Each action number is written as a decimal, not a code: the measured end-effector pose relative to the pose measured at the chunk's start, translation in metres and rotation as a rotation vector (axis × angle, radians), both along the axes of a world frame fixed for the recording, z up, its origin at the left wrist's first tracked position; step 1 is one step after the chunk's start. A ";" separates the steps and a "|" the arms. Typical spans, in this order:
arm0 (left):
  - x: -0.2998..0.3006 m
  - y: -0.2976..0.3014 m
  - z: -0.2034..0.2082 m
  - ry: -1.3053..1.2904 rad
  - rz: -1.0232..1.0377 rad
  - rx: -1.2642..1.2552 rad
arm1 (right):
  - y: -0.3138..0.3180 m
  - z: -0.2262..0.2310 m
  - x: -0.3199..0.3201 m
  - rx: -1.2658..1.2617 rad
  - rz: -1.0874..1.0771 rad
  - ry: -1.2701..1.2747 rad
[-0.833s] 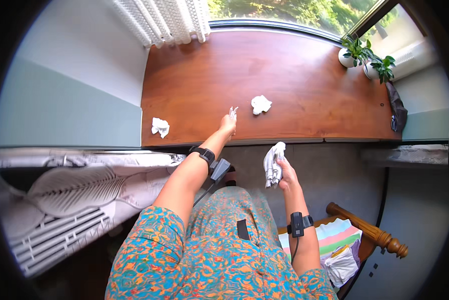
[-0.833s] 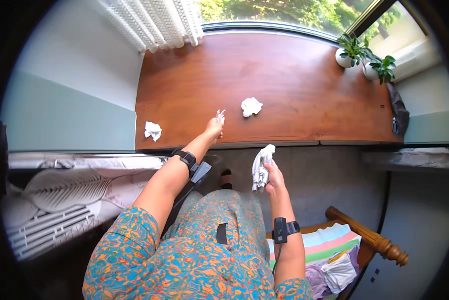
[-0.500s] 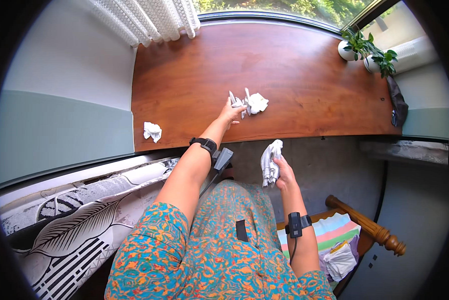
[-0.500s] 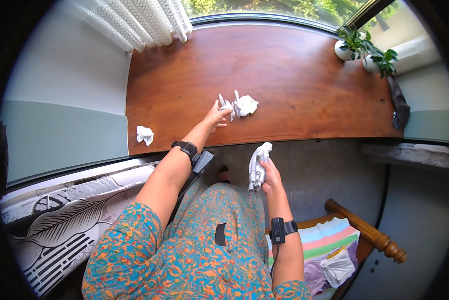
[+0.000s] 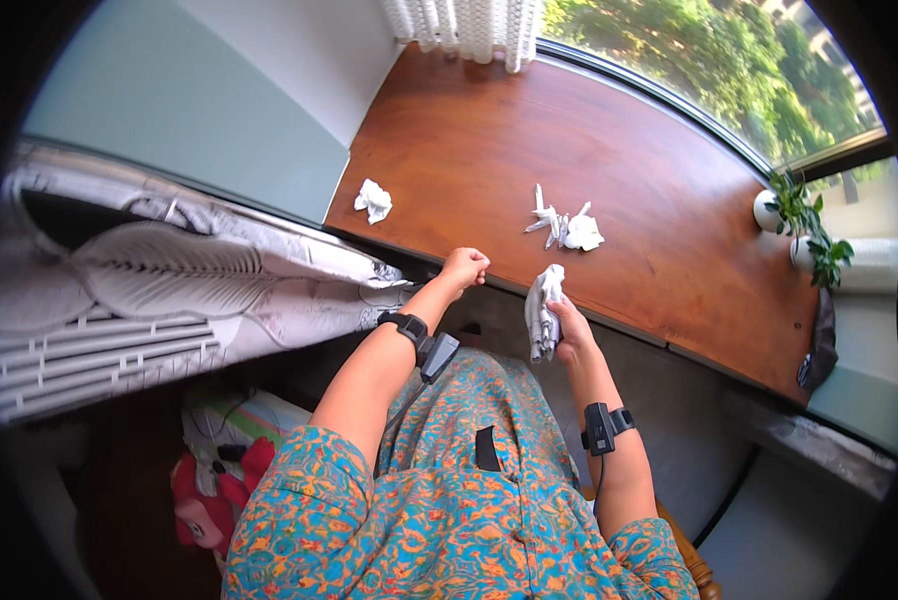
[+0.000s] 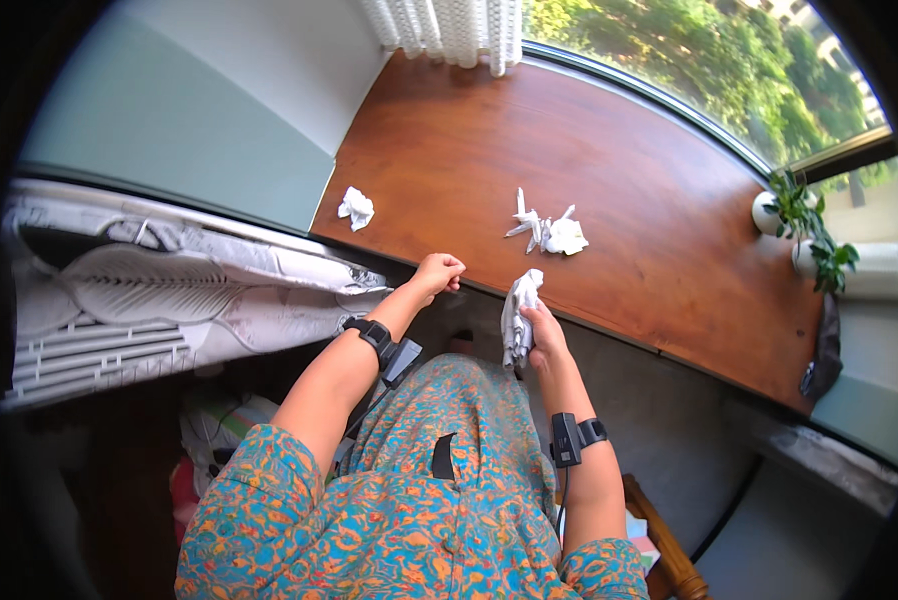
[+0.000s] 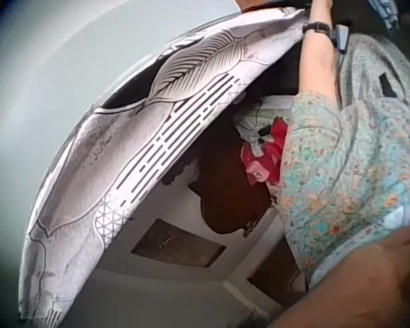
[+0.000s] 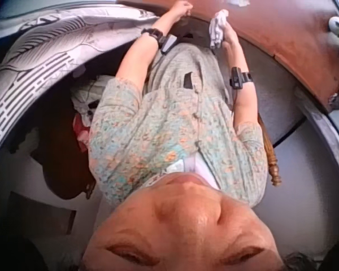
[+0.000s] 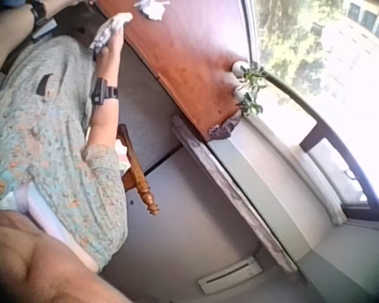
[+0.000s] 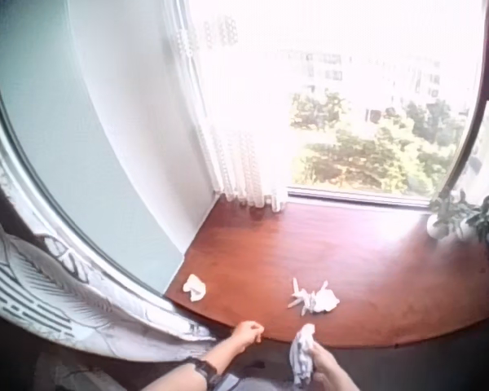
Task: Cleaning a bedroom by picking up debris and folding a pink duvet.
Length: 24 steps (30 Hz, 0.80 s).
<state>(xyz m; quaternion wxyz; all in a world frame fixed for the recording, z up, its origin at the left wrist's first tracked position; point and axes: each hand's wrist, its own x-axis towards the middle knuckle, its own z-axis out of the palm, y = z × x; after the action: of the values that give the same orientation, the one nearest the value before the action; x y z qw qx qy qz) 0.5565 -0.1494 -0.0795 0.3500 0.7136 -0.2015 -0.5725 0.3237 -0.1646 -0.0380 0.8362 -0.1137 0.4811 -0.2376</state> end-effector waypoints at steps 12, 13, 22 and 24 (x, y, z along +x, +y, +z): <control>-0.011 0.167 0.052 -0.085 0.488 -0.099 | 0.001 0.011 0.000 -0.073 0.604 -0.082; -0.016 0.178 0.064 -0.099 0.542 -0.109 | -0.002 0.012 0.003 -0.081 0.632 -0.076; -0.028 0.363 0.102 -0.116 0.895 -0.019 | 0.059 0.018 0.061 -0.051 0.988 -0.124; -0.035 0.405 0.099 -0.114 0.938 0.017 | 0.083 0.015 0.065 -0.054 1.024 -0.160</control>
<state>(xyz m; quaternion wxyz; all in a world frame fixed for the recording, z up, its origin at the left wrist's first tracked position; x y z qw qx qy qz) 0.5217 0.2553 0.0192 0.5533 0.7607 0.1282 -0.3142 0.3884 -0.0819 -0.0228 0.8762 -0.3376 0.2920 0.1816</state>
